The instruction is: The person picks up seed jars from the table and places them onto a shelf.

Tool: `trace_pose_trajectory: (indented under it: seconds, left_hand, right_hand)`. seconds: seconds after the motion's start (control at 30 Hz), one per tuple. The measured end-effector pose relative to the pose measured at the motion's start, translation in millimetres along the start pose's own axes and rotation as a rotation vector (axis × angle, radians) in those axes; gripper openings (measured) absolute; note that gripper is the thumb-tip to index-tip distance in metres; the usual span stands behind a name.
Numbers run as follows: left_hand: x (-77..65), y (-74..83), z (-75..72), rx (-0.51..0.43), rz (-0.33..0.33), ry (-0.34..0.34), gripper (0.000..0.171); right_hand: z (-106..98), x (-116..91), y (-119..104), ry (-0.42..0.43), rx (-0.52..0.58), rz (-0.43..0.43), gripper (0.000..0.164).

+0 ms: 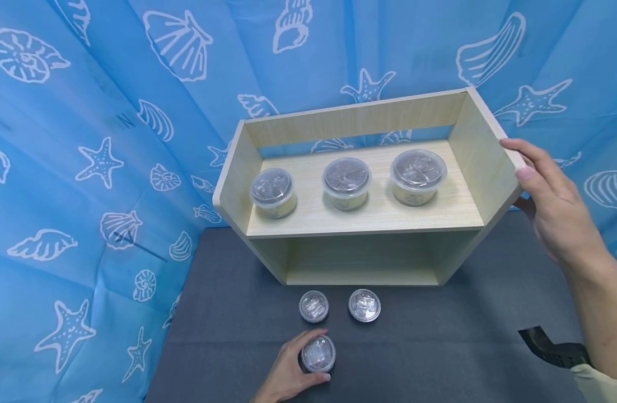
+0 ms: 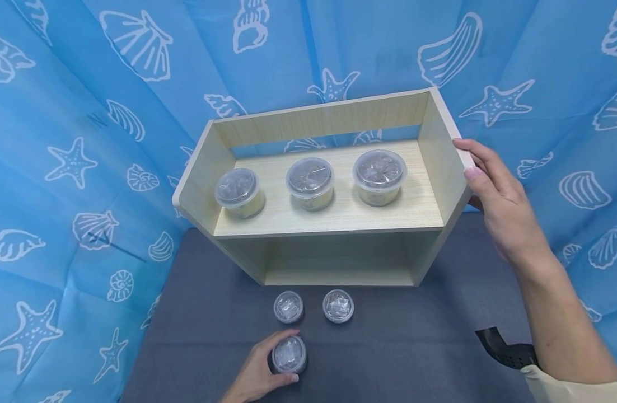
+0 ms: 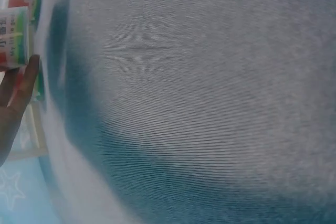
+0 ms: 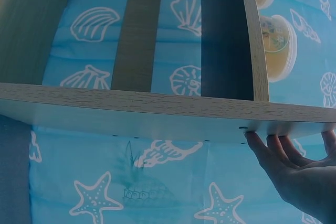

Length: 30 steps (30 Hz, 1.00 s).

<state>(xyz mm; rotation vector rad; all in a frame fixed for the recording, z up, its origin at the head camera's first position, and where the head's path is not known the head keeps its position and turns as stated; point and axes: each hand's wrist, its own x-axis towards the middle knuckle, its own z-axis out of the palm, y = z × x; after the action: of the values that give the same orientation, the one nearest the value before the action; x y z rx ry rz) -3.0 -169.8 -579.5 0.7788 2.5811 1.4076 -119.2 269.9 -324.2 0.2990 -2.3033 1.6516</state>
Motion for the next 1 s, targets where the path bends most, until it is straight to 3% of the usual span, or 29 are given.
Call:
trace_pose_trajectory:
  seconds: [0.27, 0.43, 0.6, 0.7, 0.87, 1.0]
  left_hand:
    - [5.2, 11.8, -7.3, -0.061, -0.048, 0.029, 0.082]
    - [12.4, 18.2, -13.3, -0.097, -0.002, 0.06, 0.081]
    - [19.9, 20.7, -18.7, -0.073, 0.066, 0.115, 0.082]
    - [22.8, 21.2, -22.0, -0.104, 0.064, 0.142, 0.081]
    - [29.0, 22.3, -29.1, -0.235, 0.035, 0.188, 0.078]
    - [34.9, 21.2, -35.5, -0.247, 0.042, 0.228, 0.077]
  right_hand:
    - [1.2, 0.8, 0.5, 0.01, 0.006, 0.005, 0.048]
    - [1.9, 1.4, 0.2, 0.022, -0.002, 0.012, 0.048]
    - [2.3, 1.1, -0.6, 0.03, -0.02, 0.014, 0.048]
    - [2.2, 0.2, -0.4, 0.031, -0.017, 0.022, 0.048]
    - [2.8, -0.4, 0.2, 0.037, -0.006, 0.023, 0.047]
    - [4.1, -0.3, 0.6, 0.039, -0.005, 0.017, 0.048]
